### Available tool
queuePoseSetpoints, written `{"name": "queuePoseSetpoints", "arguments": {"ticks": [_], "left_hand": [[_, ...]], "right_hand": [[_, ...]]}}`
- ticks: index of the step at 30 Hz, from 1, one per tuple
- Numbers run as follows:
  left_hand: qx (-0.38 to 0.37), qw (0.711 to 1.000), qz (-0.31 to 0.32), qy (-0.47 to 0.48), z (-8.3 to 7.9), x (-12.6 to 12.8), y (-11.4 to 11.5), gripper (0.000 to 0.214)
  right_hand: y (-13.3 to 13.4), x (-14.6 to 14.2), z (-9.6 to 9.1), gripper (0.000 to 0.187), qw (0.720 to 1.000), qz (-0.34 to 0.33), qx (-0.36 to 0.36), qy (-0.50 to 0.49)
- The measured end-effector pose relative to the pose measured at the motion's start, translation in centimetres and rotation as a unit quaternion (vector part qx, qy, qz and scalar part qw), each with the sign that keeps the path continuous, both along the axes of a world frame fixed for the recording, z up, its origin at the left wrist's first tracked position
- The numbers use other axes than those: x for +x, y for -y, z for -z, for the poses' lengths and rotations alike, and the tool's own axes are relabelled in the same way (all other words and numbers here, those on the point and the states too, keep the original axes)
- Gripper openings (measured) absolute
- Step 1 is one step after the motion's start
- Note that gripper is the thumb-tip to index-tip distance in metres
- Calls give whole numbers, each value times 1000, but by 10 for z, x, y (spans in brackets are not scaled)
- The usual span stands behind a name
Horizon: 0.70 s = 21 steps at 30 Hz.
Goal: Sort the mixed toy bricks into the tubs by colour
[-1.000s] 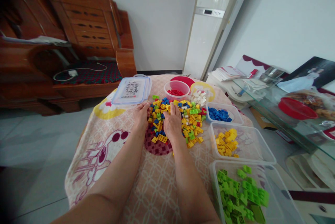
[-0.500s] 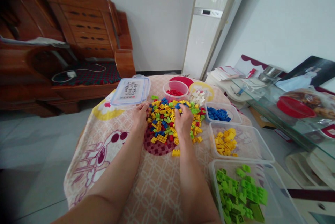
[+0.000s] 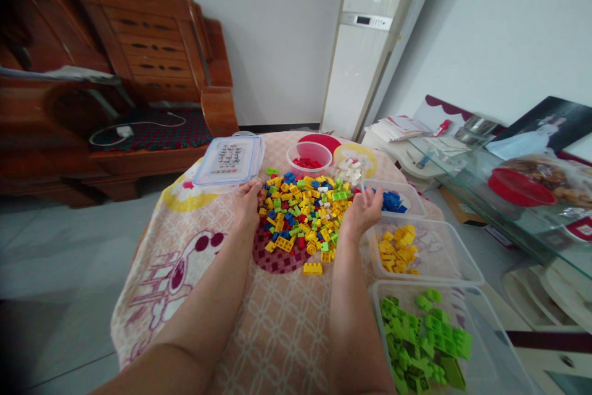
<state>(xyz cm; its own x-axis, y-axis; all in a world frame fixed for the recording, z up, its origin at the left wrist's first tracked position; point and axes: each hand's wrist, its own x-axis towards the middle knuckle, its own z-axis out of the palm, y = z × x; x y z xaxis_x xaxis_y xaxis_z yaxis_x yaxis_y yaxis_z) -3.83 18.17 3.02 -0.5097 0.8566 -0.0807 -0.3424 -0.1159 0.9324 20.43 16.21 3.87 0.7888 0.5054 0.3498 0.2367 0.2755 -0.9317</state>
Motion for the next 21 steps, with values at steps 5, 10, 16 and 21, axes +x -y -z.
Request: {"name": "queuePoseSetpoints", "arguments": {"ticks": [5,10,16,21], "left_hand": [[5,1000,-2,0,3,-1,-2,9],[-14,1000,-2,2,1,-1,-1,9],[-13,1000,-4,6,0,0,-1,9],[-17,1000,-1,8,0,-1,-2,9]], "right_hand": [[11,-26,-14,50,985,-151,-71,42],[24,-52,-25,32,913,-332,-183,148],[36,-70,-35,13,785,-382,-320,368],[42,-80,-47,15,688,-352,-383,505]]}}
